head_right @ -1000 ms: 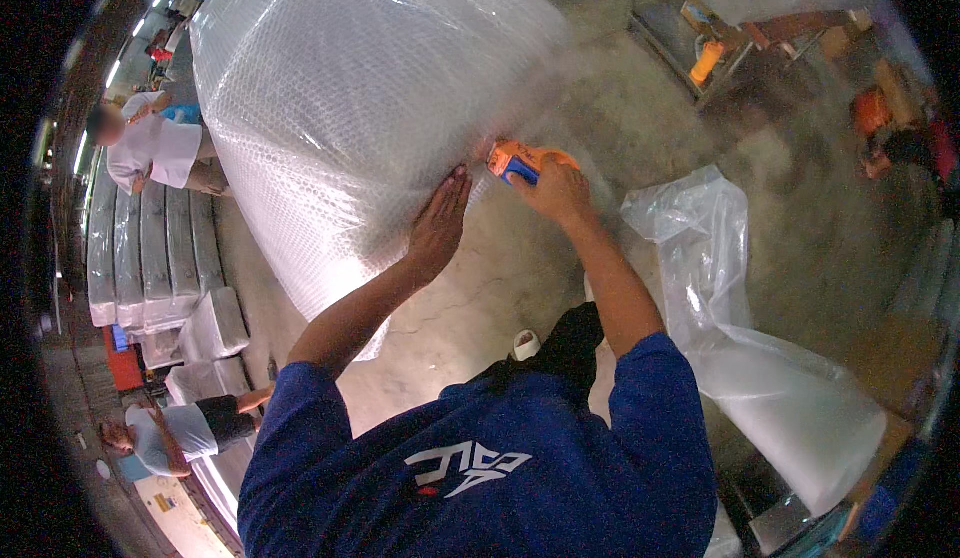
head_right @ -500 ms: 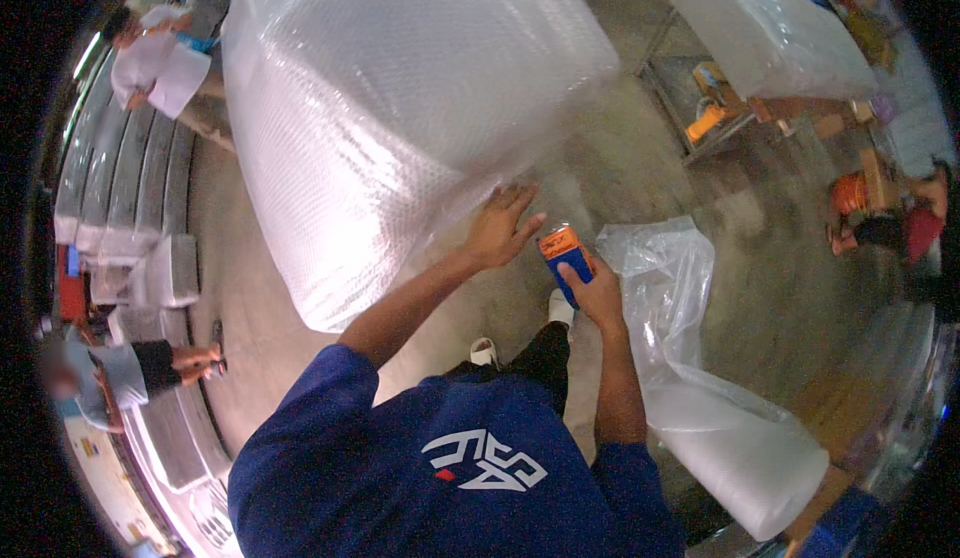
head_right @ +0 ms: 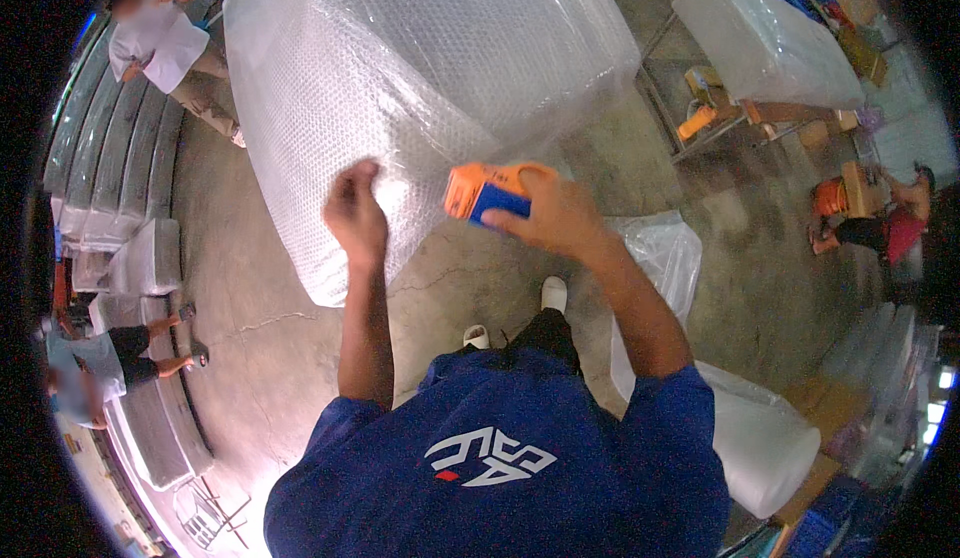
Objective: The person wraps a large piece of furniture with bubble wrap and secures it using a handheld tape dispenser. They rotate the item to cover all sides and apply multiple strips of tape to ensure the wrapping stays in place.
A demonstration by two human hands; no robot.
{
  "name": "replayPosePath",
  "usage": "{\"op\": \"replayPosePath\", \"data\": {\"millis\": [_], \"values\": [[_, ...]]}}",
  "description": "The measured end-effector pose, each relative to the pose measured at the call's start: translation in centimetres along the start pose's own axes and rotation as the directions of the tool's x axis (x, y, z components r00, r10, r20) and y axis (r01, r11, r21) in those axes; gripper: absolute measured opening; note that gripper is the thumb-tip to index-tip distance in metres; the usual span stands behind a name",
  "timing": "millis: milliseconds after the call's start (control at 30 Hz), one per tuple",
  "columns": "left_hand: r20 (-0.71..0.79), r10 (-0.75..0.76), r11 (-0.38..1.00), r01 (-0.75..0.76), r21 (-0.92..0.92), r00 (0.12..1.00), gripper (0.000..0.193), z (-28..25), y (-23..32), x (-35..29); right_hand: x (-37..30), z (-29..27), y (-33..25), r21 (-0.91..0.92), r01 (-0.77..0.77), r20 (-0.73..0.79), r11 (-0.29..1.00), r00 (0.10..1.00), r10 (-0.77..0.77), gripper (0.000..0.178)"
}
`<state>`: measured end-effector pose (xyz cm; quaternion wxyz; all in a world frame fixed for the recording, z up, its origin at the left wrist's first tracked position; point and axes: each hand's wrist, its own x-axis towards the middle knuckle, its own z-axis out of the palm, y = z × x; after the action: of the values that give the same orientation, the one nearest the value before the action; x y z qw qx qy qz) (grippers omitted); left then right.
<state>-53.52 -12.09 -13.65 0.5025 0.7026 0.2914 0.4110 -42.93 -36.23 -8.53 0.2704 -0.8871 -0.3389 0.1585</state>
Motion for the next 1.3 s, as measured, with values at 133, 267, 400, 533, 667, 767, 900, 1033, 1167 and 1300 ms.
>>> {"op": "replayPosePath", "data": {"millis": [133, 267, 400, 533, 667, 767, 900, 1033, 1167, 1300], "values": [[-0.082, 0.361, 0.879, -0.31, 0.362, 0.929, 0.007, 2.6, -2.2, 3.9, 3.1, -1.7, 1.8, 0.009, -0.071, -0.029, 0.997, 0.997, 0.072, 0.066], [-0.172, 0.087, 0.832, 0.024, 0.554, 0.981, 0.087, 4.3, -4.5, 6.1, 5.4, -1.1, 5.2, -0.032, -0.137, 0.05, 0.99, 0.989, 0.139, 0.065], [-0.077, 0.174, 0.715, -0.072, 0.696, 0.982, 0.097, 3.7, -3.1, 5.9, 6.3, -0.3, 10.0, 0.084, -0.045, 0.005, 0.995, 0.999, 0.045, 0.069], [0.347, 0.633, 0.49, -0.706, 0.511, 0.692, 0.062, 8.0, -1.2, 0.6, 7.4, 1.1, 15.9, 0.06, -0.151, -0.104, 0.987, 0.982, 0.157, 0.07], [0.936, 0.282, 0.21, -0.966, 0.153, 0.21, 0.061, 16.0, -3.8, -4.3, 7.0, 5.2, 21.3, 0.136, -0.252, -0.154, 0.958, 0.95, 0.272, 0.072], [0.985, 0.08, -0.383, -0.907, 0.174, 0.155, 0.063, 18.3, -7.7, -4.1, 7.3, 8.0, 23.7, 0.202, -0.335, -0.22, 0.92, 0.9, 0.376, 0.075], [0.968, 0.103, -0.412, -0.876, 0.25, 0.228, 0.065, 19.1, -11.8, -5.1, 6.0, 10.2, 25.4, 0.807, -0.485, 0.068, 0.337, 0.643, 0.763, 0.075], [0.94, 0.008, -0.304, -0.894, 0.328, 0.342, 0.066, 21.9, -12.0, -6.0, 2.1, 8.8, 27.1, 0.885, -0.464, 0.344, -0.031, 0.609, 0.715, 0.067], [0.946, -0.129, -0.06, -0.955, 0.291, 0.296, 0.074, 20.4, -7.6, -7.7, 1.8, 4.3, 24.1, 0.97, -0.199, 0.234, -0.138, 0.916, 0.326, 0.05], [0.741, -0.659, 0.333, -0.831, 0.445, 0.132, 0.033, 13.7, -0.5, -9.6, 6.2, 1.3, 16.8, 0.969, -0.223, 0.24, -0.11, 0.954, 0.18, 0.048]]}}
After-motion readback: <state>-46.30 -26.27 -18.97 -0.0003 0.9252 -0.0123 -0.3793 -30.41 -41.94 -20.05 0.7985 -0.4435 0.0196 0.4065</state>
